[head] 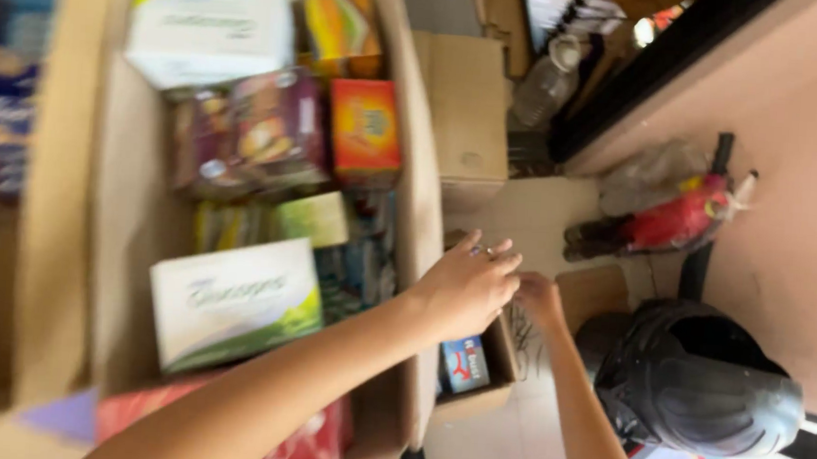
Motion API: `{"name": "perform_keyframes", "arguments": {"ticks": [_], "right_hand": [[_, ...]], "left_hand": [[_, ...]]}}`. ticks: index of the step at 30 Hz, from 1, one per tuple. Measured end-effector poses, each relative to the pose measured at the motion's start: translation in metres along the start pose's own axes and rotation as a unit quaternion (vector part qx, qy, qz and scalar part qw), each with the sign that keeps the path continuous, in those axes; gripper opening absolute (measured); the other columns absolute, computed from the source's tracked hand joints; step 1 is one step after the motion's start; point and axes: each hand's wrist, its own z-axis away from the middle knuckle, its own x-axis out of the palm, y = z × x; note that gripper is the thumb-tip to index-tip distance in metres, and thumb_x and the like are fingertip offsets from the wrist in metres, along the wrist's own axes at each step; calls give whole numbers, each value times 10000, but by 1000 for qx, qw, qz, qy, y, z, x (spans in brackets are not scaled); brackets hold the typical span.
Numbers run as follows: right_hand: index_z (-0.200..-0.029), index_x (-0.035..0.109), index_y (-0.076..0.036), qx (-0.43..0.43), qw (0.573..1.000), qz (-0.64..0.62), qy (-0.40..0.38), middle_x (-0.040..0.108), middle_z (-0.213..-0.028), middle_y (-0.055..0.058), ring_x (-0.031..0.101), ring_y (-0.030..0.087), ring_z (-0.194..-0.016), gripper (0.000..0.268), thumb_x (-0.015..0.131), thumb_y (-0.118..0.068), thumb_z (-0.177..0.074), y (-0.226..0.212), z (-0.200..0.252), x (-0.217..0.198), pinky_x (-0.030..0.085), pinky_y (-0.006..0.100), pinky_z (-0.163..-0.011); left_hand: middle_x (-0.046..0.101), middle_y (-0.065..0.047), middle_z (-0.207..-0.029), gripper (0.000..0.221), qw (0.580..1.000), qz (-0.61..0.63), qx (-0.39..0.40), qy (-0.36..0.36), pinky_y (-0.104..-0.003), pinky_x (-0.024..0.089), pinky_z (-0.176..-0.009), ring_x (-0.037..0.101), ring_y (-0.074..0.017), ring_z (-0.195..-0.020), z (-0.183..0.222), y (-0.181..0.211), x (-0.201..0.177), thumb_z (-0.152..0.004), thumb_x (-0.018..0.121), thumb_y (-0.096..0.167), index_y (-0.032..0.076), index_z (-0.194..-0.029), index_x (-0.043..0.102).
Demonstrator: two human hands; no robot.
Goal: The person takes small blue boxes from a cardboard box and places them into a clear plastic display case. They repeatedly reach into the box, pick up the boxes, and arrange them in rows within the display.
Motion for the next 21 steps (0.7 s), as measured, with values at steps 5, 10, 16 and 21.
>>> {"name": "perform_keyframes", "arguments": {"ticks": [5,10,16,21], "right_hand": [[-1099,624,-60,316,932,-95,150,686,-793,57,629,164,-607,172,601,-46,-929,89,14,41,539,283,-535],[-1095,508,-92,331,882,-274,192,565,-710,54,480,157,-476,170,636,-147,-998,168,68,-66,368,293,-357],[-1435,308,-274,332,889,-137,283,642,-1143,92,584,193,-650,597,597,-94,-944,233,-4,68,464,329,-425],[-1453,332,-236,246,933,-89,246,639,-1302,59,586,201,-786,700,666,-93,-855,249,-26,75,469,341,-529]], "left_hand": [[559,-188,-1398,547,970,-162,15,-181,-598,366,-1092,463,-319,-1370,-100,-39,96,-800,737,258,42,-1294,648],[614,-124,-1384,372,932,-122,-41,-340,-500,423,-1086,488,-289,-1390,-152,-49,160,-877,714,262,115,-1219,723],[690,-63,-1332,311,921,-110,-68,-369,-452,469,-1051,596,-256,-1314,-160,-68,197,-925,699,259,166,-1217,750],[630,-45,-1374,327,882,-130,-125,-435,-538,414,-1046,565,-276,-1309,-164,-63,198,-966,661,270,179,-1279,688]]}}
